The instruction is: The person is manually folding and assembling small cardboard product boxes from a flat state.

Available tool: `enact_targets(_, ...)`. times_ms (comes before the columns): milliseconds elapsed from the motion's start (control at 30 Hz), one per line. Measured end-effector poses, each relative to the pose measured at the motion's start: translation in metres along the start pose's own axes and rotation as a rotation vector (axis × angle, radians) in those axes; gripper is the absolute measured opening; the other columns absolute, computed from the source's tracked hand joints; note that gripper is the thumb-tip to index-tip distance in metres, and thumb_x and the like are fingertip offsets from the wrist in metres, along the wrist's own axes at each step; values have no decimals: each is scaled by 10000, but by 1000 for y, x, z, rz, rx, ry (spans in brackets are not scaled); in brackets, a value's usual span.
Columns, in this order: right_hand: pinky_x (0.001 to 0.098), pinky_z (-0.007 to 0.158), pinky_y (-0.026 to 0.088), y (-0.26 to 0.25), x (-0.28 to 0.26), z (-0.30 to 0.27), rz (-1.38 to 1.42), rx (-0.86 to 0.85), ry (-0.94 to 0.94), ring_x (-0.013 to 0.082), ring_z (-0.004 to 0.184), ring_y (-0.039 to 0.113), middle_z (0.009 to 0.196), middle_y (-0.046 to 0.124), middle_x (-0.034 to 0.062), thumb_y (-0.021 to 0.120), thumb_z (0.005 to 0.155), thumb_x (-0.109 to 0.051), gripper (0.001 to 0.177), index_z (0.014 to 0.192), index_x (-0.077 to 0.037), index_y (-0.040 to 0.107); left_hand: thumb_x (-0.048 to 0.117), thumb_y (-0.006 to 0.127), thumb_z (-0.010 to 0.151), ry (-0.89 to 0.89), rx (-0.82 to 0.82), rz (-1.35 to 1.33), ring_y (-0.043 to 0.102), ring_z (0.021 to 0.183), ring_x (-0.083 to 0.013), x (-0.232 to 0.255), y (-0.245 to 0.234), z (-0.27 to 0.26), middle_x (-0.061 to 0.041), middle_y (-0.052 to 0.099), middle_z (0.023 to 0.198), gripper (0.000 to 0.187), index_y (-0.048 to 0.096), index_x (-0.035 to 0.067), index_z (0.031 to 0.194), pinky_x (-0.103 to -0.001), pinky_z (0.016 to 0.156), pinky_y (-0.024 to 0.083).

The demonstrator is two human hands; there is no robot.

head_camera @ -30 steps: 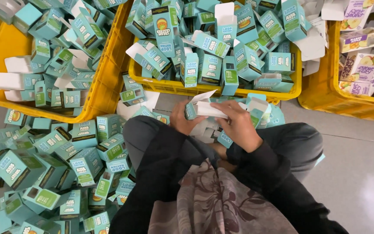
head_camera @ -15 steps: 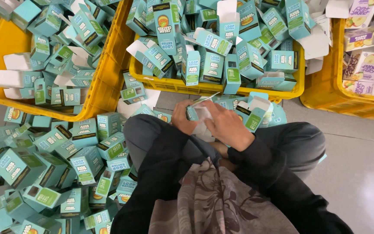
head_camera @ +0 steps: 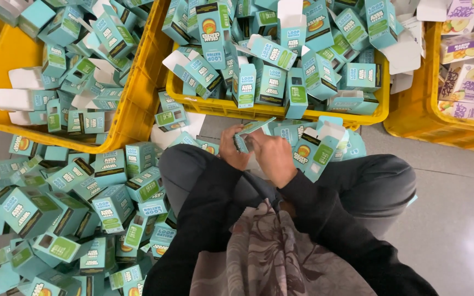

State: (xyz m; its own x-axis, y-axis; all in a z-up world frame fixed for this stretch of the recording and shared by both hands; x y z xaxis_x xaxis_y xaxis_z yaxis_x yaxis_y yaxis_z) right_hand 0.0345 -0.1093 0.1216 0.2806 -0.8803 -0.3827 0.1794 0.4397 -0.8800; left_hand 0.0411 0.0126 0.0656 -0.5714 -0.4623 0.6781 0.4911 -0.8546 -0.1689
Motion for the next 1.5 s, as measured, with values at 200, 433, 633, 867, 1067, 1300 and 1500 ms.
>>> enact_targets(200,504,533,573,25,15,-6,60,-12,133,428,592,684,587,664,64,687,955,-223,83,915,-172,739,149,791,918,88,-3,-6,687,915,-319,-10,3,-9,-99,714,1063,282,566,59,1063,-403,856,569)
enact_targets(433,512,434,498,29,15,-1,305,-29,98,497,575,657,659,701,227,620,954,-43,155,1019,-83,756,87,793,869,87,-50,54,677,939,-323,-5,3,-6,-86,689,1053,336,589,59,1135,-423,866,567)
enact_targets(633,266,363,472,-56,8,-7,736,30,141,125,423,642,942,812,108,689,923,-17,425,1317,-172,733,492,955,705,-294,-126,-13,695,896,-506,-23,10,-27,-272,699,1001,909,545,6,1354,-554,840,560)
enact_targets(867,604,894,578,-69,49,-31,783,28,-77,470,1137,660,1351,619,246,839,858,-80,595,1400,-13,603,330,607,1063,-459,-260,-293,673,766,-403,42,12,-36,-299,660,976,632,369,-122,1436,-513,744,531)
enact_targets(1067,551,855,612,-70,52,-49,975,34,-23,345,1047,738,1259,683,200,735,925,-41,563,1462,-33,566,369,444,1114,-379,-223,-557,608,1178,-476,87,7,-14,-317,546,1399,732,117,-22,1639,-606,992,461)
enact_targets(1300,405,674,599,-76,61,-50,1095,14,-76,135,793,602,901,669,142,702,968,-75,297,1251,-13,637,410,425,1115,-431,-462,-634,389,518,-88,113,2,19,-6,465,681,473,459,48,1417,-327,540,405)
enact_targets(1500,522,897,569,-78,60,-50,1054,85,-180,366,1146,666,1194,668,217,738,934,-36,119,987,-22,633,416,365,1114,-400,-582,-604,335,539,-84,111,5,17,-1,394,693,400,451,45,1237,-330,562,363)
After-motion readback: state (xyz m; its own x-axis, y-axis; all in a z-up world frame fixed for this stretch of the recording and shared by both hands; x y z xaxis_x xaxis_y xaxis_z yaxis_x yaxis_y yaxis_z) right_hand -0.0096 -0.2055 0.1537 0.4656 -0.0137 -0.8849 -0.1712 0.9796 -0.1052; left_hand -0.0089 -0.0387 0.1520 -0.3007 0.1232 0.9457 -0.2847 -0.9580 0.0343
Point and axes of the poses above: each hand's wrist, its own z-axis towards the middle knuckle, its own y-axis out of the palm, x = y × z, the point moved 7 cm from there along z, towards the middle knuckle
